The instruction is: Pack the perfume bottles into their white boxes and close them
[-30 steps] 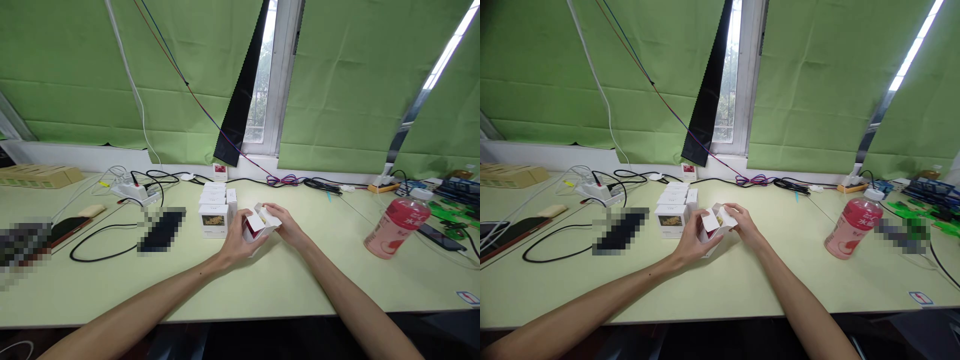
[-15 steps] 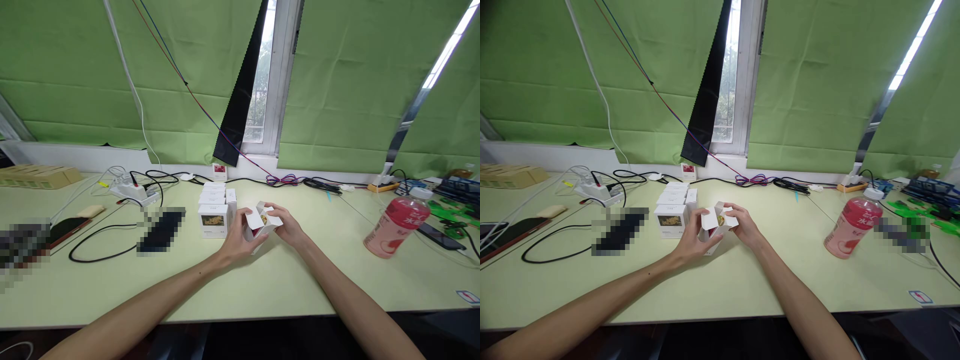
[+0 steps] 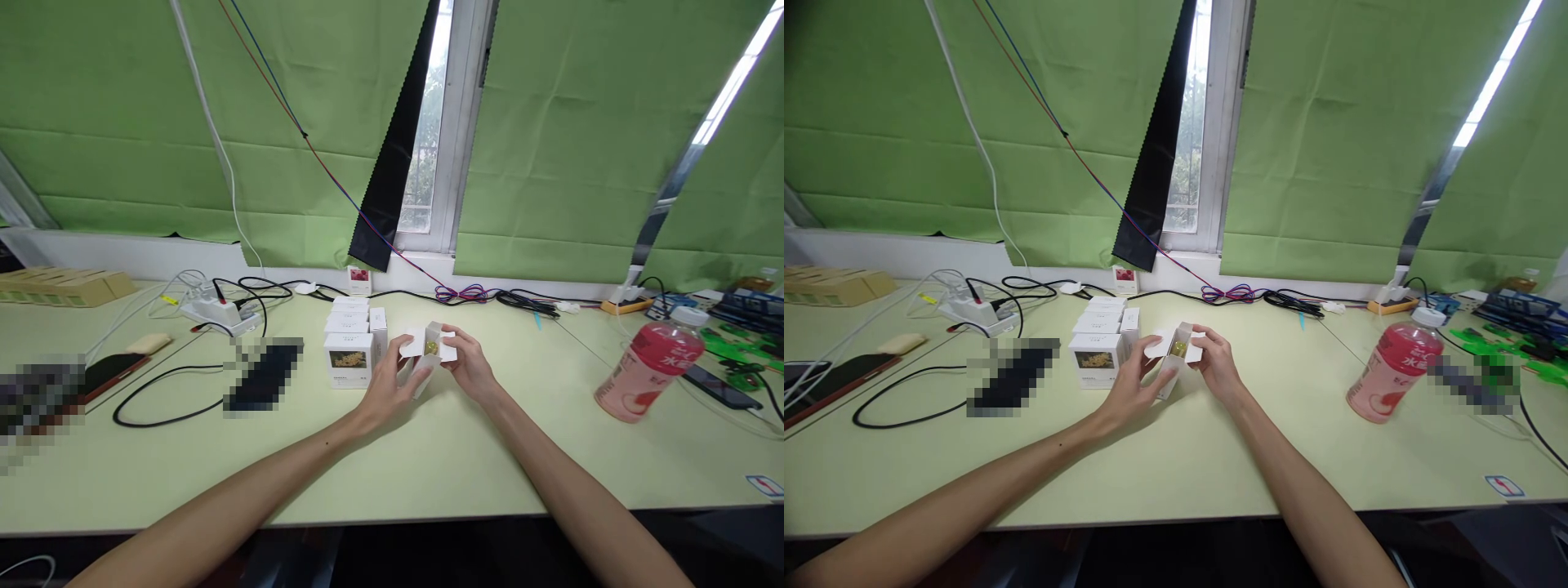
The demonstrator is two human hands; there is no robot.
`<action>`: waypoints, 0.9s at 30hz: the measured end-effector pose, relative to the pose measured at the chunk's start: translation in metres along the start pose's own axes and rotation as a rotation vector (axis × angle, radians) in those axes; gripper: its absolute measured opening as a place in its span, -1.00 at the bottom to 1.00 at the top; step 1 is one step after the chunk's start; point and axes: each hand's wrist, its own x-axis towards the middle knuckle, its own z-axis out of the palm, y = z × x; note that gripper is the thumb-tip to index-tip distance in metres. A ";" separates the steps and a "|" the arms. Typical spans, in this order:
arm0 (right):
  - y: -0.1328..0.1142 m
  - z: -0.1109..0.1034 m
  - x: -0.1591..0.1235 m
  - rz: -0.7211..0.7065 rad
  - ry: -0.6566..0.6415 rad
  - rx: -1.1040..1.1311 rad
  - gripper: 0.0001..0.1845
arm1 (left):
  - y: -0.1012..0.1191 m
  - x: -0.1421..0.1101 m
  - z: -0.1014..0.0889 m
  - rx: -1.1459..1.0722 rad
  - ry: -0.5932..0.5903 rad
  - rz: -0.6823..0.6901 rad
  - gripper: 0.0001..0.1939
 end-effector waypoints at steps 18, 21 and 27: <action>0.004 0.008 -0.005 -0.066 -0.092 0.059 -0.46 | -0.001 0.003 -0.005 0.100 0.086 0.112 -0.62; 0.005 0.010 -0.005 -0.056 -0.116 0.064 -0.39 | -0.002 0.004 -0.008 0.158 0.106 0.124 -0.62; 0.005 0.009 -0.005 -0.076 -0.144 0.026 -0.29 | 0.003 0.002 -0.009 0.065 0.063 0.133 -0.69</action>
